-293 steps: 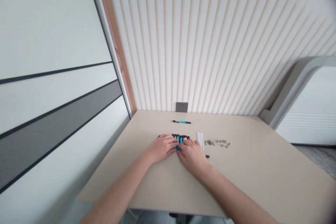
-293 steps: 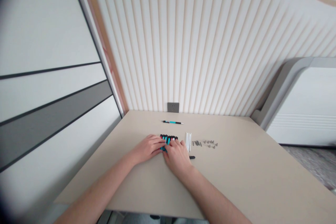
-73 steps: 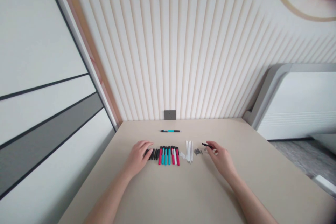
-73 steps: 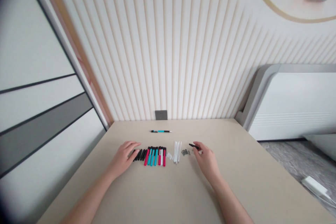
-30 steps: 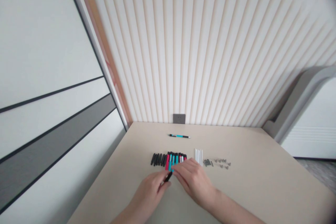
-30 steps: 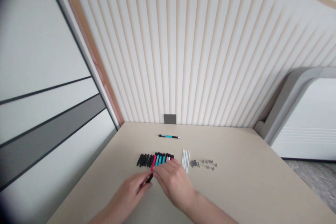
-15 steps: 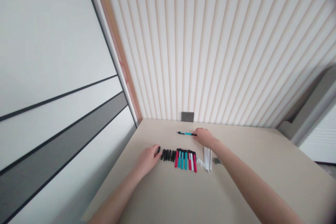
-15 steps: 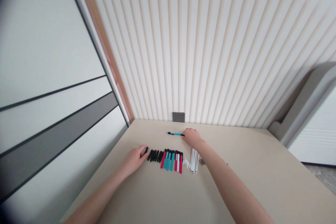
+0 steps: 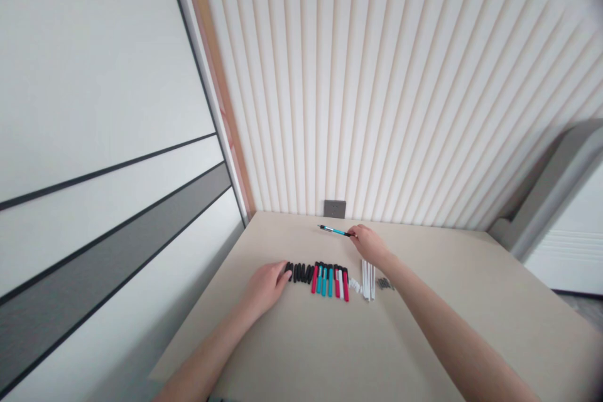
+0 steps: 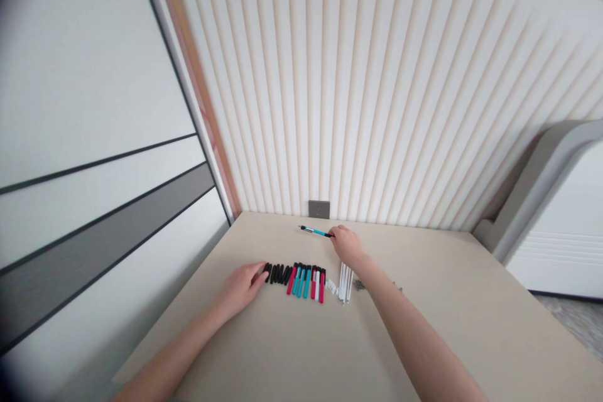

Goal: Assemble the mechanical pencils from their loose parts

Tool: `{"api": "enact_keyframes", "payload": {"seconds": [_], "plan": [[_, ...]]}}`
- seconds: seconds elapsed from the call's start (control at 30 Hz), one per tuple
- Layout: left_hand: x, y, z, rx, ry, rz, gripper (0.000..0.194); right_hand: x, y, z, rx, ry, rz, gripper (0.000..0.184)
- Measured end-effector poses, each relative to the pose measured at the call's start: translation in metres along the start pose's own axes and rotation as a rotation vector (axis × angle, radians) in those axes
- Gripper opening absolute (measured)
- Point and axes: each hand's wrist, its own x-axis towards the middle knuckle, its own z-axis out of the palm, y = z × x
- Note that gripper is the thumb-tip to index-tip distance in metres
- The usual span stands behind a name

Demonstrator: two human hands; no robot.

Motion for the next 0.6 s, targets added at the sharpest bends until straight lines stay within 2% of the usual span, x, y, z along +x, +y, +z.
{"api": "enact_keyframes", "payload": {"seconds": [0.13,0.23,0.37,0.47,0.6], "plan": [[-0.005,-0.001,0.002,0.015,0.083,0.007,0.036,-0.04,-0.001,-0.009,0.177,0.108,-0.031,0.028],[-0.003,0.008,0.0,0.018,0.145,0.036,0.04,-0.077,-0.005,-0.009,0.284,0.166,-0.06,0.028],[0.006,0.038,0.0,-0.013,0.146,0.208,0.038,-0.119,-0.013,0.0,0.38,0.231,-0.103,0.028],[0.008,0.063,0.01,-0.03,0.152,0.334,0.038,-0.14,-0.016,0.011,0.419,0.273,-0.114,0.027],[0.001,0.076,0.024,0.015,0.19,0.442,0.028,-0.155,-0.017,0.02,0.468,0.285,-0.114,0.028]]}}
